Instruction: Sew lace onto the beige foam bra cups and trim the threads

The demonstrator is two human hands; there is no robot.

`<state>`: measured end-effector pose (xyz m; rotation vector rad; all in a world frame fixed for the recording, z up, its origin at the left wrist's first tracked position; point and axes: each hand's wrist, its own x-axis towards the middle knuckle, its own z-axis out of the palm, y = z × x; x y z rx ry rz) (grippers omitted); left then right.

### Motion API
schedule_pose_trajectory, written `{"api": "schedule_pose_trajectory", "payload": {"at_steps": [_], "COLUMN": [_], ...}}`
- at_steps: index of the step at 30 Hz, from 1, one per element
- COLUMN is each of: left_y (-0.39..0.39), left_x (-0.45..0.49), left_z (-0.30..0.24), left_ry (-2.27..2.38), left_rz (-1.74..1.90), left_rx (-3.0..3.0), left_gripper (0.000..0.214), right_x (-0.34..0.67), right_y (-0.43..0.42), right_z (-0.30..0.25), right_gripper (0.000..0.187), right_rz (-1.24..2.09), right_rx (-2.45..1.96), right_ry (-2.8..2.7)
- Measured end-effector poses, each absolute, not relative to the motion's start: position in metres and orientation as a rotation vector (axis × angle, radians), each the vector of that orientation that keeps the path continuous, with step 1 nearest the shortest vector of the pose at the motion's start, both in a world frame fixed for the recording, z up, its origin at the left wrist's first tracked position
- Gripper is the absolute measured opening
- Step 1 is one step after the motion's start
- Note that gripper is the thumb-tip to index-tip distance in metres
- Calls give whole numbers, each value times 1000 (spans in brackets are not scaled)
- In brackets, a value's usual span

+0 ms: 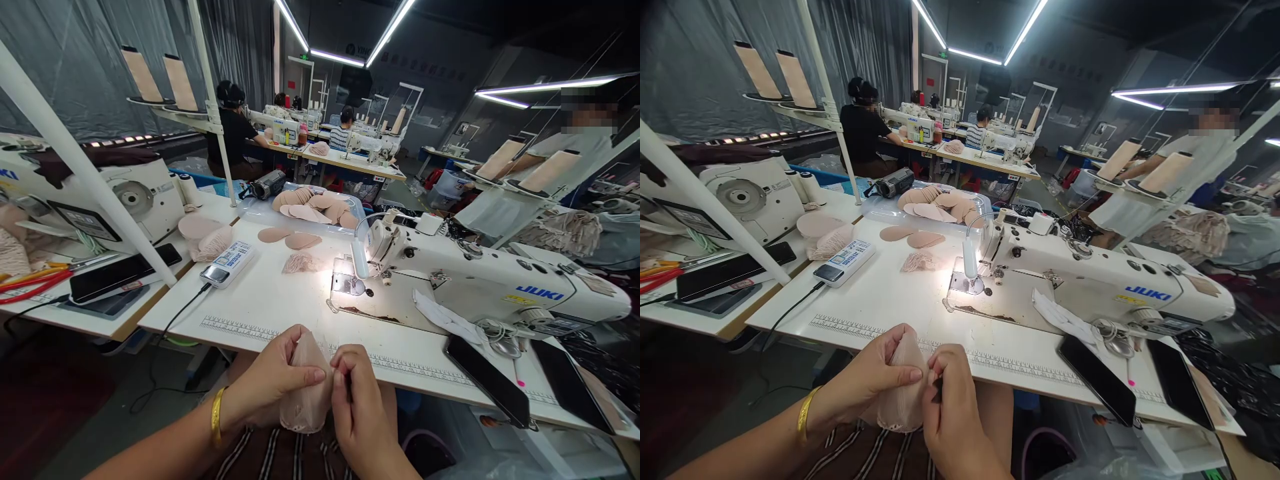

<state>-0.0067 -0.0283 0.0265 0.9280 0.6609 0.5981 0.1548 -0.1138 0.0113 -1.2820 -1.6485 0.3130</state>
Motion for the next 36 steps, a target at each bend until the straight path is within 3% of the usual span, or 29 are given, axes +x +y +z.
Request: {"api": "schedule_pose_trajectory", "payload": {"at_steps": [5, 9, 15, 20, 23, 36], "left_y": [-21, -13, -16, -18, -18, -26], "left_x": [-19, -30, -21, -19, -20, -15], "left_z": [23, 24, 23, 21, 21, 24], "left_ry": [596, 637, 670, 688, 679, 612], "left_rz": [392, 422, 477, 508, 503, 362], "left_rx": [791, 833, 925, 984, 971, 879], "left_gripper": [49, 40, 41, 40, 41, 37], "right_x": [172, 190, 196, 186, 180, 172], "right_y": [-129, -133, -119, -122, -122, -129], "right_z": [17, 25, 30, 20, 17, 14], "right_gripper": [27, 22, 9, 16, 6, 36], "right_rz": [642, 816, 664, 568, 476, 558], "right_rx": [-1089, -1109, -1217, -1268, -1290, -1091], "right_ry": [-1920, -1949, -1778, -1819, -1885, -1993]}}
